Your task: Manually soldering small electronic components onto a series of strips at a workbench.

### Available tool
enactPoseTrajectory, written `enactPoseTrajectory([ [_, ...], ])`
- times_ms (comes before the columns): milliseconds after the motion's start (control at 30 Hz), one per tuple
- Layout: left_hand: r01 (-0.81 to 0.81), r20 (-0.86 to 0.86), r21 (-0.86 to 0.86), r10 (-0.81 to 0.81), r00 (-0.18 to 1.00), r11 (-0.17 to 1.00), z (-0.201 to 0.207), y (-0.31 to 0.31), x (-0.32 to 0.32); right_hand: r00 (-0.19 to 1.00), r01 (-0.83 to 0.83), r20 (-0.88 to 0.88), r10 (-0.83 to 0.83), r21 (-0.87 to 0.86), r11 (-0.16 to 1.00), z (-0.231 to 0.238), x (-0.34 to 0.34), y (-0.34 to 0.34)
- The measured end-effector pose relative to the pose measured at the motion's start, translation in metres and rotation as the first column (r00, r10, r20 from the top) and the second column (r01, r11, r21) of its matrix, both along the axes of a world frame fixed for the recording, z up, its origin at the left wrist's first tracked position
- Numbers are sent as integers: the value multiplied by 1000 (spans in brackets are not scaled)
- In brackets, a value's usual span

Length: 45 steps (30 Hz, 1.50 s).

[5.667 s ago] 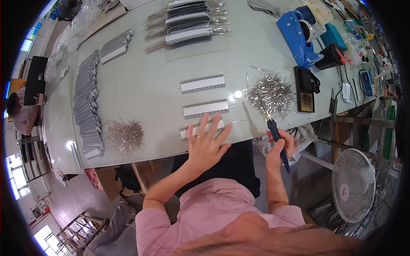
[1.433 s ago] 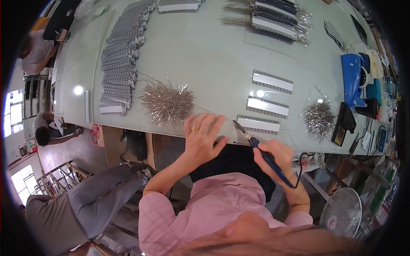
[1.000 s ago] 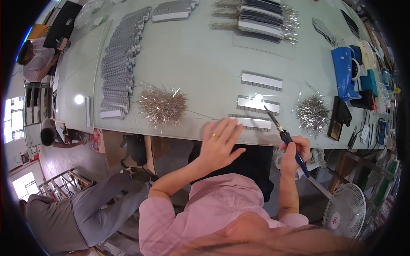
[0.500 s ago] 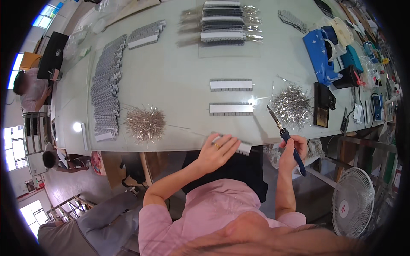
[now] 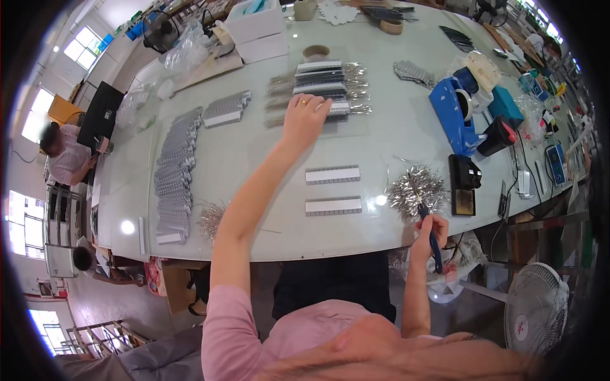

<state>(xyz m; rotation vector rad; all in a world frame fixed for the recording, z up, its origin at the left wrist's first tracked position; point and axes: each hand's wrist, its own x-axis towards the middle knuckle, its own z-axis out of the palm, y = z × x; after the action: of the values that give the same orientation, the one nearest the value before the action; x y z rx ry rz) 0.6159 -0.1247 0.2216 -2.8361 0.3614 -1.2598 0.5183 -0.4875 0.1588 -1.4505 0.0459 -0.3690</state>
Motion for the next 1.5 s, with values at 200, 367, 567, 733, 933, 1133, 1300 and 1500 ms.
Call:
enactPoseTrajectory([
  [200,-44,-99,97,54,994,994,-26,15,19,1000,-24,15,25,-23,999,-2,1,1],
  [367,-47,-350,-60,23,937,997,-16,-50,-71,1000,12,9,-12,-29,999,-4,-1,-6],
  [567,-57,-626,-208,-89,775,976,-20,-120,-204,998,-64,16,64,-1,998,-1,0,-3],
  [733,-156,-626,-217,-15,780,964,-26,-138,-236,998,-60,4,59,10,998,5,-6,-11],
  [933,-198,-582,-296,-12,813,934,-16,-192,-175,999,-11,53,10,27,1000,12,-20,-16],
  [1133,-216,-592,-195,61,804,957,-29,-211,-139,993,50,104,-48,-17,999,16,-27,-31],
  [1300,151,-612,-79,-167,773,985,-22,-163,-158,990,109,96,-102,-69,992,15,-32,-46],
  [1500,413,-671,-32,-326,666,910,-12,-123,-155,994,-29,98,39,-97,995,21,-44,-40],
])
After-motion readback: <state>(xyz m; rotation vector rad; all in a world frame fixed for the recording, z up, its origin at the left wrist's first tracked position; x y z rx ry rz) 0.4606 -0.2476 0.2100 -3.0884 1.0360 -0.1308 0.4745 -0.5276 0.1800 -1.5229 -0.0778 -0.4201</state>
